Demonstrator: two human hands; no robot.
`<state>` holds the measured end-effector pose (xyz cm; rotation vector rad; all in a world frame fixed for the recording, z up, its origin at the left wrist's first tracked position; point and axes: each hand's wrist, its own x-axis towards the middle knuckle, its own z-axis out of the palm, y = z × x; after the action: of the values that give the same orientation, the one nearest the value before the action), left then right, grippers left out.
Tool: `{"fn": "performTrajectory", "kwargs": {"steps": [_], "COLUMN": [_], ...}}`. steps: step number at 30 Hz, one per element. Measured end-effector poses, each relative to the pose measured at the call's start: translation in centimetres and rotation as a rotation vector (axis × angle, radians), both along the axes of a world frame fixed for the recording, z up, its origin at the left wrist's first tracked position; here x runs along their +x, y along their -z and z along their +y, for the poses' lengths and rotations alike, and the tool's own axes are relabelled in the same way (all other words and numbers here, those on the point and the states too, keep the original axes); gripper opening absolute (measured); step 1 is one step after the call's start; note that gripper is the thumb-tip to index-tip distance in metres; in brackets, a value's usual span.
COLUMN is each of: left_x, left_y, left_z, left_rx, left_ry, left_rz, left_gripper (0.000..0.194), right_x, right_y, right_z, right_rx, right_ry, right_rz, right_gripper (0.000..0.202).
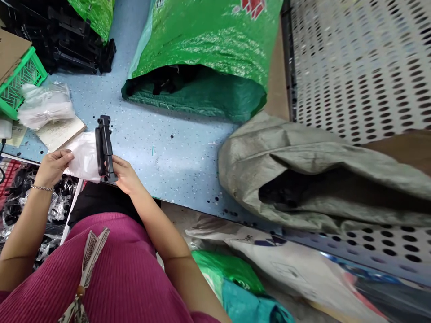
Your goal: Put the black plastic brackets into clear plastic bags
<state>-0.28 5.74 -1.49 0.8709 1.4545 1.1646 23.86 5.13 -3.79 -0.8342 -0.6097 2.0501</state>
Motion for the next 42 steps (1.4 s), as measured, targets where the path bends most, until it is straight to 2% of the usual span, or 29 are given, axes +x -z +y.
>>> {"fn": "performTrajectory", "kwargs": {"steps": [3, 5, 8, 10, 11, 13, 16, 17, 19, 21, 23, 26, 29, 32, 35, 39, 42], "left_x": [1.3, 1.3, -0.3, -1.5, -2.0, -2.4, -2.1, -2.0, -1.8, -1.8, -2.1, -2.4, -2.3, -2.0, -1.8, -1.7, -1.4], "left_y": [0.8, 1.0, 0.6, 0.1, -0.1, -0.5, -0.3, 0.0, 0.4, 0.7, 0.7, 0.3, 0.1, 0.2, 0.1, 0.1, 0.6], "left_z": [0.3, 0.4, 0.2, -0.4, -0.7, -1.3, -1.4, -1.2, -0.5, 0.0, 0.2, -0.3, -0.6, -0.5, -0.9, -2.3, -2.6], "left_rx": [-0.025, -0.032, 0.042, 0.166, 0.238, 0.368, 0.448, 0.453, 0.436, 0.409, 0.404, 0.430, 0.412, 0.388, 0.389, 0.406, 0.357], "left_ry": [0.040, 0.045, -0.021, -0.061, -0.040, 0.097, 0.339, 0.372, 0.389, 0.368, 0.329, 0.334, 0.386, 0.344, 0.280, 0.326, 0.355], "left_rz": [-0.016, -0.008, 0.083, 0.283, 0.428, 0.730, 0.964, 0.965, 0.886, 0.792, 0.789, 0.920, 0.974, 0.890, 0.836, 0.969, 1.080], "left_gripper": [0.031, 0.032, 0.028, 0.022, 0.018, 0.008, 0.025, 0.030, 0.035, 0.035, 0.034, 0.034, 0.043, 0.051, 0.052, 0.040, 0.055], "right_x": [-2.1, -3.4, -3.7, -2.9, -2.3, -1.3, -0.3, -0.2, -0.1, -0.2, -0.2, 0.0, -0.1, -1.1, -2.2, -2.1, -1.8], "right_y": [-0.2, 0.3, 1.5, 2.1, 2.2, 2.1, 1.2, 0.9, 0.5, 0.6, 1.2, 1.7, 1.3, 1.2, 2.0, 2.9, 2.6], "right_z": [0.5, 1.4, 2.5, 2.7, 2.7, 2.4, 1.4, 1.0, 0.0, -1.1, -2.0, -2.8, -2.8, -2.3, -1.8, -1.7, -1.7], "right_rx": [-0.056, -0.121, -0.190, -0.200, -0.198, -0.175, -0.109, -0.095, -0.112, -0.189, -0.294, -0.443, -0.516, -0.513, -0.508, -0.463, -0.360], "right_ry": [-0.126, -0.160, -0.127, -0.107, -0.100, -0.080, -0.033, -0.059, -0.200, -0.388, -0.471, -0.416, -0.388, -0.452, -0.434, -0.334, -0.301], "right_rz": [0.129, 0.174, 0.162, 0.134, 0.118, 0.093, 0.112, 0.137, 0.206, 0.255, 0.266, 0.317, 0.451, 0.500, 0.483, 0.470, 0.438], "right_gripper": [0.029, 0.027, 0.021, 0.019, 0.019, 0.019, 0.018, 0.020, 0.026, 0.027, 0.024, 0.025, 0.034, 0.041, 0.039, 0.036, 0.039]}}
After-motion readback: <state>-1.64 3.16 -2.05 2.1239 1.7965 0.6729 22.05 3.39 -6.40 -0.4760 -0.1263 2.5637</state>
